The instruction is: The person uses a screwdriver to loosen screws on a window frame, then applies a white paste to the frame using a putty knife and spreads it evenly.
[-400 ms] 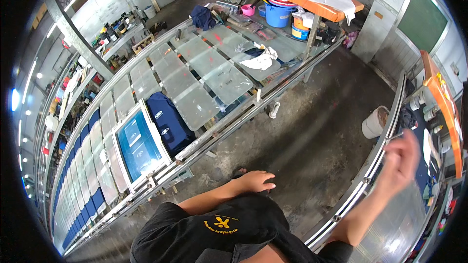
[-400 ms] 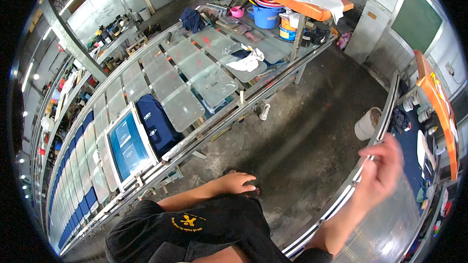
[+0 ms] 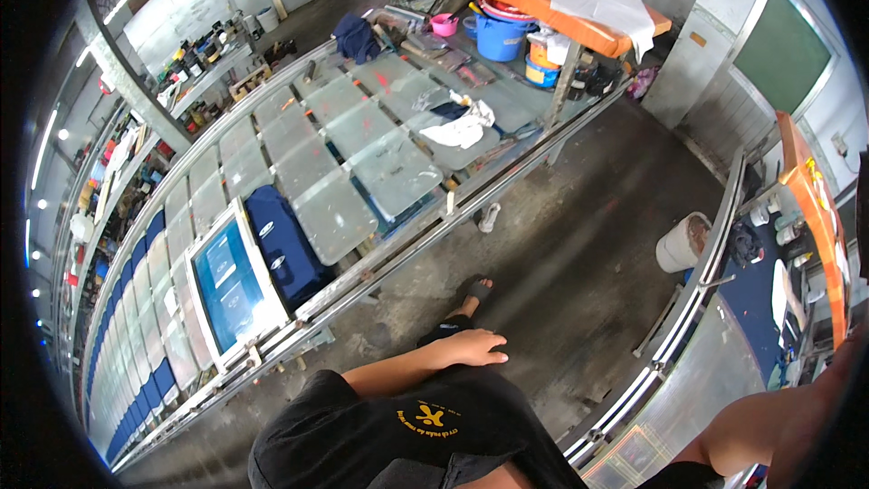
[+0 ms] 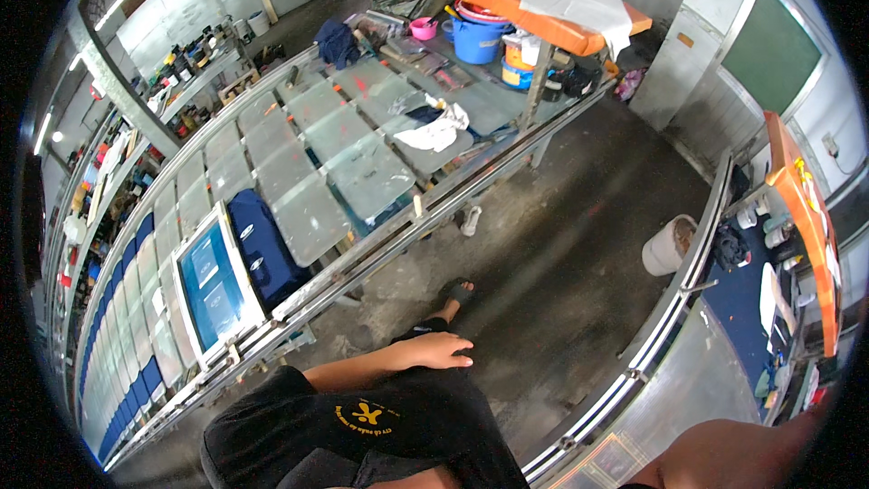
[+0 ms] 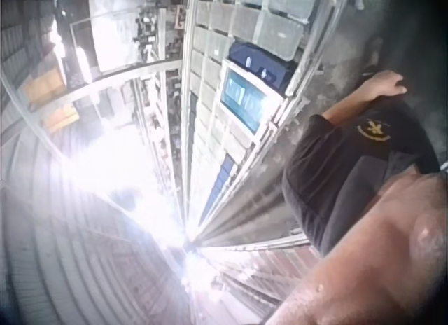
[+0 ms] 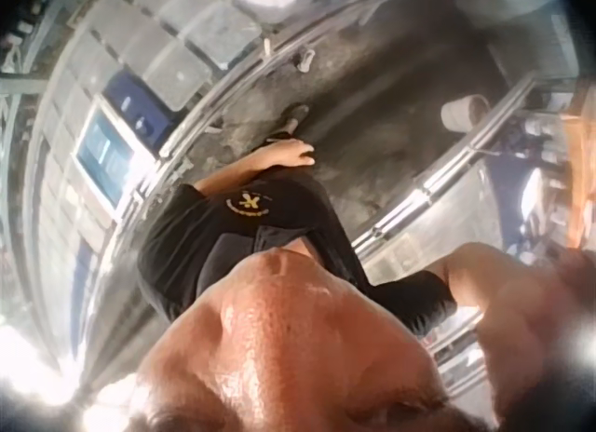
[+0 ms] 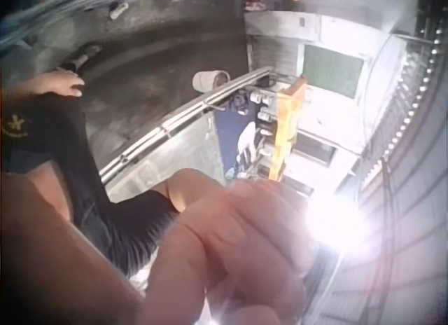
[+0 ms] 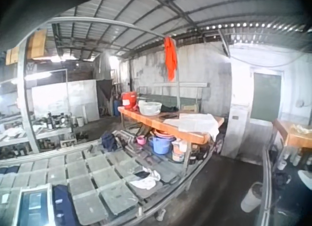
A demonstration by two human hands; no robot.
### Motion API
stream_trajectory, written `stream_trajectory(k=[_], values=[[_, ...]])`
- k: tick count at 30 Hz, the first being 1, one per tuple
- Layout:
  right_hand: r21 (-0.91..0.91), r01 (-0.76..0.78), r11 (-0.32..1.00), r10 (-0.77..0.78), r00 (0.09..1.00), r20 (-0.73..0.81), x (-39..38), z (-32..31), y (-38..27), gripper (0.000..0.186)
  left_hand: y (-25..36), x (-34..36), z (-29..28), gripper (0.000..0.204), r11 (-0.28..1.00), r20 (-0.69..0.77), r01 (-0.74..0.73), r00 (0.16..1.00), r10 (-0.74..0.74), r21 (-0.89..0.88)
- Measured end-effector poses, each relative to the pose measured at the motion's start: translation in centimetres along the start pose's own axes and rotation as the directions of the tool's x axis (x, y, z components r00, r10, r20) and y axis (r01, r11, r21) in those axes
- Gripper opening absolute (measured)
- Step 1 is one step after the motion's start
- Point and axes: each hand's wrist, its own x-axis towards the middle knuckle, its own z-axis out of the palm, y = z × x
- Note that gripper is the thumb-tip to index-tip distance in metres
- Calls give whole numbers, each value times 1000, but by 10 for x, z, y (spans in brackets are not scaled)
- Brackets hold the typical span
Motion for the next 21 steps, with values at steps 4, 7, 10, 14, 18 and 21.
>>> stream_trajectory(k=[4,7,10,14,18,21], values=[[-68,-30,997,37,993,112,-2,35,20,55,20,56,-53,58,997,241,-51,970,36,56],[-82,-53,995,60,994,90,1,63,46,55,-18,94,-60,50,980,-32,-144,988,149,139],[-134,-116,984,137,978,158,8,88,94,55,-11,146,-96,53,987,296,-160,944,149,15],[-206,-7,979,35,990,136,52,105,130,54,19,146,-161,57,982,23,-176,984,178,-63],[-277,-52,959,108,976,192,87,120,181,54,48,169,-237,63,973,100,-228,968,231,-45],[-313,-144,939,214,956,201,85,110,219,53,96,223,-291,62,967,179,-254,951,251,-5]])
